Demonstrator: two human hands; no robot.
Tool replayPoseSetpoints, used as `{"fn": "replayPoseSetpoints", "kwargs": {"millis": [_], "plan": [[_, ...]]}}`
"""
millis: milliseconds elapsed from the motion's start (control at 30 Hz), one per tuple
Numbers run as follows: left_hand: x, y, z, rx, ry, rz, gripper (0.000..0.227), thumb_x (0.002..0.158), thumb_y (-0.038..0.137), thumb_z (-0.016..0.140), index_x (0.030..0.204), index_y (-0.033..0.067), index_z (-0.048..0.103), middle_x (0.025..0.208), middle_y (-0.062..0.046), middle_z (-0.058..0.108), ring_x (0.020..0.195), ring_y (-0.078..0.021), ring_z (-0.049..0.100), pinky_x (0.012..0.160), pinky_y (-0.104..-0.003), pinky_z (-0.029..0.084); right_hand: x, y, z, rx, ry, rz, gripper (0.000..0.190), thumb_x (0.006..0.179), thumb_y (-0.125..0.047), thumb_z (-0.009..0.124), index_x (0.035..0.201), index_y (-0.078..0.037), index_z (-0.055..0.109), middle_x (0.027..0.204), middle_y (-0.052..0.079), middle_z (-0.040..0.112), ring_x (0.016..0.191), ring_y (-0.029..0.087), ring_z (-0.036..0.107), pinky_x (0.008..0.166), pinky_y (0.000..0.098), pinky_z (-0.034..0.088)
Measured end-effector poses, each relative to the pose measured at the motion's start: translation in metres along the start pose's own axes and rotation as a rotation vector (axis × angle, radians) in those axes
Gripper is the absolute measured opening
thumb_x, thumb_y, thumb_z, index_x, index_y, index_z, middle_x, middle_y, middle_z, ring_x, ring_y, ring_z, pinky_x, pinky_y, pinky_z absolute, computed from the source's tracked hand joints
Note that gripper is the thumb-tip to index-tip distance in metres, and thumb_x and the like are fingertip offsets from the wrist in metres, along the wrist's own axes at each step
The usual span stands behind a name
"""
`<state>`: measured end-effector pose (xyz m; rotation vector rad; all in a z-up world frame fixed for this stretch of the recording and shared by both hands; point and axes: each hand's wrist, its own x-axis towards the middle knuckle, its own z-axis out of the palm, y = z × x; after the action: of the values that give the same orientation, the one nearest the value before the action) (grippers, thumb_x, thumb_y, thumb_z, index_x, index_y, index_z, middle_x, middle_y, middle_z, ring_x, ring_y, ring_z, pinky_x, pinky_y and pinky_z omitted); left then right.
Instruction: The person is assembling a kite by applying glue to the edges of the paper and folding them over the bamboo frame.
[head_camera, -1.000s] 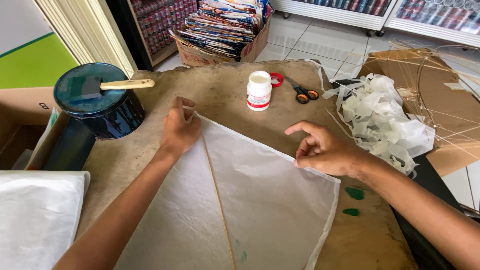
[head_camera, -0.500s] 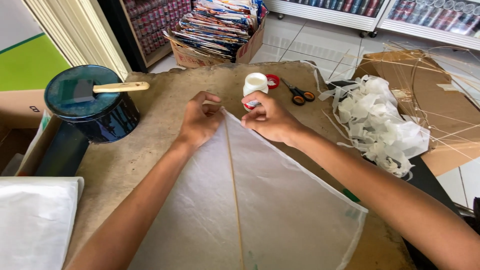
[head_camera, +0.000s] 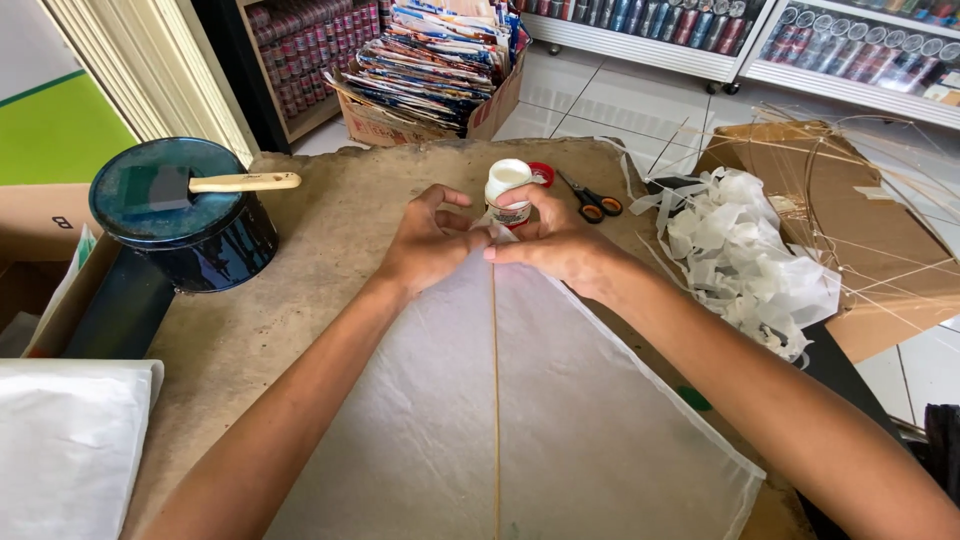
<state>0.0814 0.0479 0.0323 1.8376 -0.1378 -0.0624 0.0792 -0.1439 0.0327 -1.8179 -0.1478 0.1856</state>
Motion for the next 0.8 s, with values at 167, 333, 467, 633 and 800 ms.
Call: {"fn": "replayPoseSetpoints", "kwargs": {"millis": [167, 333, 467, 633, 800], "plan": [[-0.034, 0.037, -0.007, 0.060, -0.099, -0.062, 0.062, 0.075, 0.028, 0.087, 0.128, 0.0062, 0.063, 0.109, -0.021, 0.074, 0.097, -0.0255, 0.071, 0.089, -0.038, 0.058, -0.021, -0.012, -0.021, 0.033, 0.023, 0.007, 0.077, 0.075, 0.002, 0.086, 0.143, -0.009, 0.050, 0.086, 0.015, 0.071, 0.076, 0.021, 0.073, 0.071, 0.0339, 0.064], [-0.046, 0.051, -0.015, 0.205, -0.244, -0.091, 0.073, 0.068, 0.031, 0.090, 0.130, 0.0025, 0.063, 0.118, -0.031, 0.069, 0.113, -0.0386, 0.069, 0.100, -0.052, 0.054, -0.039, -0.014, -0.050, 0.075, 0.099, 0.012, 0.082, 0.075, 0.001, 0.085, 0.146, -0.010, 0.046, 0.087, 0.013, 0.068, 0.077, 0.022, 0.074, 0.070, 0.0381, 0.065], [-0.023, 0.032, -0.006, 0.197, -0.326, -0.037, 0.065, 0.066, 0.019, 0.091, 0.125, 0.0063, 0.066, 0.103, -0.024, 0.072, 0.095, -0.0311, 0.072, 0.091, -0.047, 0.058, -0.058, -0.014, -0.074, 0.119, 0.205, 0.085, 0.076, 0.077, 0.003, 0.081, 0.144, -0.011, 0.048, 0.086, 0.009, 0.059, 0.077, 0.025, 0.073, 0.069, 0.0416, 0.067], [-0.005, 0.036, 0.012, 0.181, -0.399, 0.008, 0.059, 0.070, 0.008, 0.085, 0.125, 0.0034, 0.064, 0.092, -0.020, 0.073, 0.083, -0.0247, 0.072, 0.086, -0.041, 0.059, -0.087, -0.022, -0.092, 0.190, 0.231, 0.182, 0.077, 0.079, 0.004, 0.077, 0.147, -0.014, 0.047, 0.086, 0.010, 0.054, 0.079, 0.032, 0.075, 0.071, 0.0488, 0.066], [0.006, 0.051, 0.030, 0.222, -0.501, 0.116, 0.055, 0.076, 0.004, 0.084, 0.127, 0.0036, 0.063, 0.098, -0.023, 0.074, 0.088, -0.0266, 0.071, 0.085, -0.039, 0.059, -0.100, -0.006, -0.112, 0.257, 0.246, 0.206, 0.069, 0.083, 0.005, 0.069, 0.145, -0.011, 0.046, 0.097, 0.019, 0.062, 0.084, 0.031, 0.072, 0.077, 0.0510, 0.063]]}}
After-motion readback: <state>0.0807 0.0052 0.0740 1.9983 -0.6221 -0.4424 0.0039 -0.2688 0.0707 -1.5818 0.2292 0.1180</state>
